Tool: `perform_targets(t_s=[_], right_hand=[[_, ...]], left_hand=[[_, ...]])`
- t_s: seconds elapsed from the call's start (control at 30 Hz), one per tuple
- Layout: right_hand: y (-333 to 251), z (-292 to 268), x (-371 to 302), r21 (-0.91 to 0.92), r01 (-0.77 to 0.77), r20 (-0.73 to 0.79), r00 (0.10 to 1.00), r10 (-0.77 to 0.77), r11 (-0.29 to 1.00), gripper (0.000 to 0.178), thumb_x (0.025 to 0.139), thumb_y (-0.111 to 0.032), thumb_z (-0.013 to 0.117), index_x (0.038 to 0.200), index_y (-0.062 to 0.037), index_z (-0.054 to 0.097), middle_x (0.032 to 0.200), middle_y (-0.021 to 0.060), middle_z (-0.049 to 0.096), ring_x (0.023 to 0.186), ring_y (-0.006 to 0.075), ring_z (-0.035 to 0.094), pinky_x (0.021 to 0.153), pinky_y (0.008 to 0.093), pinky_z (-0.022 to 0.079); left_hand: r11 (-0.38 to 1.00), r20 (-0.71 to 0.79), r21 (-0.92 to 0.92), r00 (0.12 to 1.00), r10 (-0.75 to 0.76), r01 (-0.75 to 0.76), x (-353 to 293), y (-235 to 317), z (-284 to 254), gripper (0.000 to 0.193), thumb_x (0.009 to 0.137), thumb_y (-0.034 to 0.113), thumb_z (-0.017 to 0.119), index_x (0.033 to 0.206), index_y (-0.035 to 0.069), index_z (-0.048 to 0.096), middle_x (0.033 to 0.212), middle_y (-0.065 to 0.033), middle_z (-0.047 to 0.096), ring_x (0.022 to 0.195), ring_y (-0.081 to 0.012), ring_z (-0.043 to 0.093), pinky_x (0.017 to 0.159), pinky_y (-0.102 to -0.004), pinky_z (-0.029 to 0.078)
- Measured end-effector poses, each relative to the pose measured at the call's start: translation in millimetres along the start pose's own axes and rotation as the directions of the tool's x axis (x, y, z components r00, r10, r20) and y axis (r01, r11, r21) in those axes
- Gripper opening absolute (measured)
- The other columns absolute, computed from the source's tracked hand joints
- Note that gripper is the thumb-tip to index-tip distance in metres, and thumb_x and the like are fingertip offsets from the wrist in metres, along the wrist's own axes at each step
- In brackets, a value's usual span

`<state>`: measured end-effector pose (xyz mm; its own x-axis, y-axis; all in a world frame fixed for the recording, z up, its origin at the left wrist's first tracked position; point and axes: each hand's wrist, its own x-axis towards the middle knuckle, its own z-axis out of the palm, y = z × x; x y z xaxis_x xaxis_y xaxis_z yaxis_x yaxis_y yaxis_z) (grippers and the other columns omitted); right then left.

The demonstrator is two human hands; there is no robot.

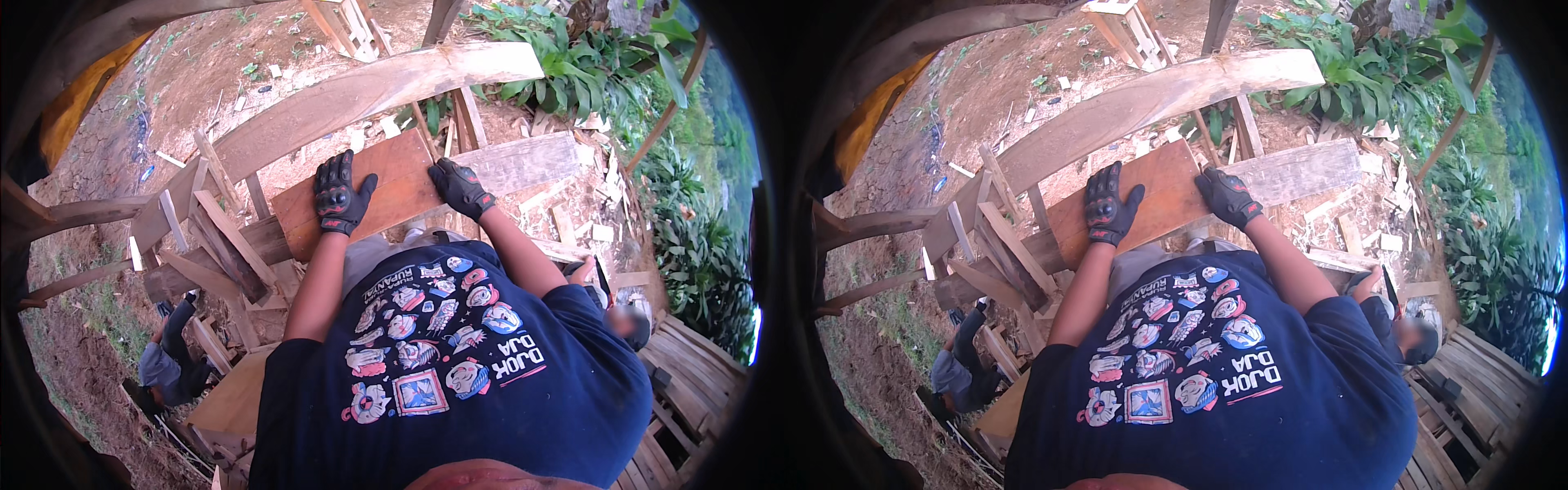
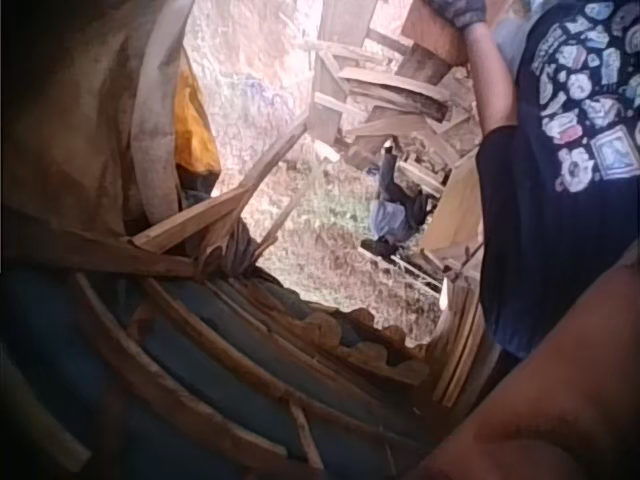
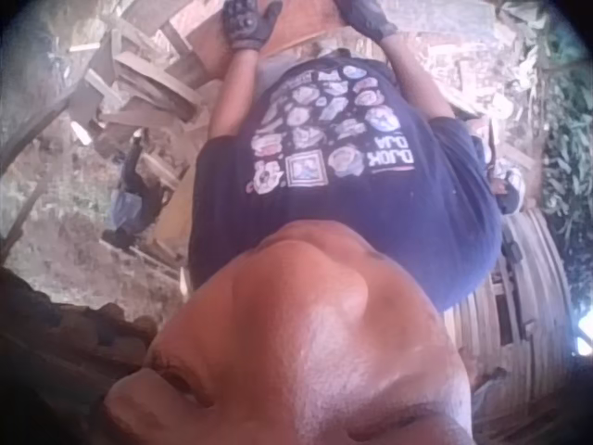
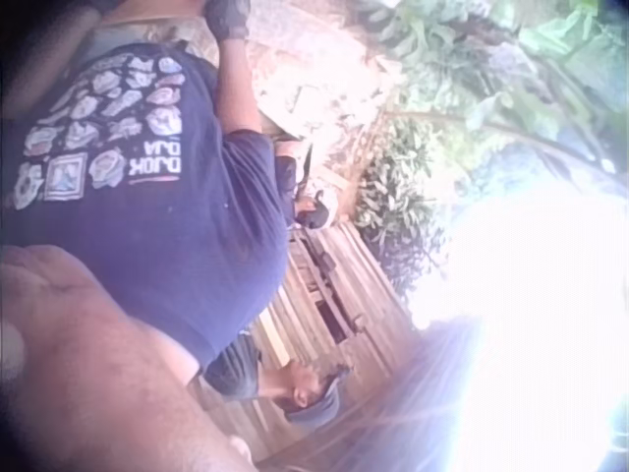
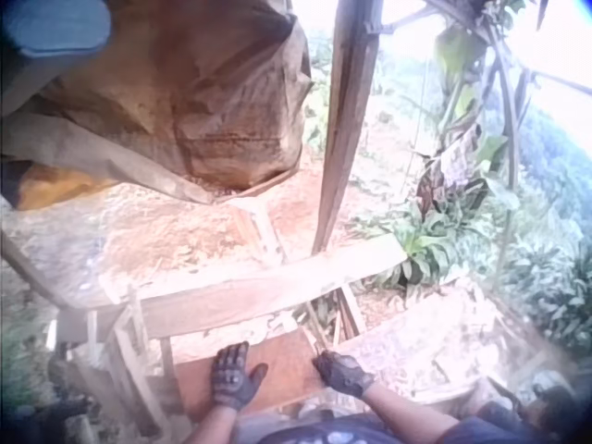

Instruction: The person sands a rectangular wooden plank using a sanding block while standing at a workbench. They repeatedly rub the block across the surface of the wood, occasionally repositioning the plank to work on different areas.

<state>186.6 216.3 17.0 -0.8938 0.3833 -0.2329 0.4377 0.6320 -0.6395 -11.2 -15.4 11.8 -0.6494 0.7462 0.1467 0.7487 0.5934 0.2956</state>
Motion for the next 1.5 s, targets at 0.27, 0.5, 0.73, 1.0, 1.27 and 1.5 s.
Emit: perform_targets(t_s=[0.27,0.5,0.73,1.0,1.27,1.5], right_hand=[[27.7,17.6,-53.6,-0.048,0.005,0.008,1.0,-0.004,0.999,0.038,0.11,-0.039,0.06,0.101,-0.0046,0.071,0.095,0.0234,0.072,0.093,0.0465,0.071,0.082,0.055,0.054],[9.1,7.2,-28.5,-0.06,-0.03,-0.019,0.999,0.029,0.998,0.041,0.108,-0.044,0.062,0.097,-0.0061,0.073,0.093,0.0221,0.074,0.091,0.0453,0.072,0.081,0.0552,0.055],[-12.3,-8.9,64.1,-0.096,-0.067,-0.09,0.994,0.058,0.993,0.041,0.109,-0.044,0.058,0.105,-0.0073,0.075,0.104,0.0224,0.078,0.1,0.0434,0.075,0.089,0.0551,0.058],[-7.6,-19.9,46.2,-0.058,0.025,0.094,0.995,-0.02,0.998,0.034,0.11,-0.032,0.054,0.122,-0.0037,0.069,0.116,0.0279,0.074,0.109,0.0476,0.072,0.095,0.0554,0.056],[12.1,5.7,-43.9,-0.068,0.057,0.071,0.996,-0.052,0.996,0.024,0.109,-0.026,0.059,0.115,-0.0055,0.07,0.108,0.0231,0.074,0.101,0.0451,0.072,0.087,0.054,0.057],[-0.1,-3.9,64.6,-0.118,0.044,-0.009,0.999,-0.045,0.992,0.026,0.107,-0.026,0.057,0.115,-0.0057,0.072,0.114,0.0232,0.076,0.107,0.0447,0.073,0.092,0.0547,0.057]], left_hand=[[1.0,0.007,-0.007,1.0,-0.016,0.016,0.7,3.4,-2.3,0.076,0.099,0.057,0.069,0.153,0.005,0.057,0.147,-0.021,0.064,0.14,-0.0397,0.056,0.125,-0.0559,0.037],[1.0,-0.001,0.026,1.0,0.001,-0.001,0.3,2.5,-4.9,0.075,0.099,0.055,0.07,0.152,0.004,0.057,0.147,-0.0223,0.063,0.14,-0.0391,0.056,0.125,-0.0543,0.038],[1.0,0.018,0.028,1.0,0.001,-0.002,2.5,-0.1,3.1,0.076,0.1,0.057,0.067,0.154,0.004,0.056,0.148,-0.0208,0.063,0.141,-0.0386,0.055,0.127,-0.0562,0.034],[1.0,0.004,0.023,1.0,-0.01,0.01,-0.5,-0.1,0.9,0.076,0.1,0.058,0.067,0.153,0.005,0.057,0.148,-0.0211,0.063,0.141,-0.0383,0.055,0.126,-0.056,0.036],[0.998,0.014,0.043,0.999,-0.037,0.036,-3.6,0.2,1.3,0.077,0.101,0.058,0.066,0.156,0.005,0.055,0.151,-0.0197,0.062,0.143,-0.0402,0.053,0.127,-0.0563,0.034],[0.997,0.034,0.071,0.999,-0.028,0.026,-0.7,4.1,3.3,0.078,0.103,0.058,0.063,0.158,0.005,0.053,0.154,-0.02,0.06,0.144,-0.0422,0.053,0.127,-0.0562,0.034]])
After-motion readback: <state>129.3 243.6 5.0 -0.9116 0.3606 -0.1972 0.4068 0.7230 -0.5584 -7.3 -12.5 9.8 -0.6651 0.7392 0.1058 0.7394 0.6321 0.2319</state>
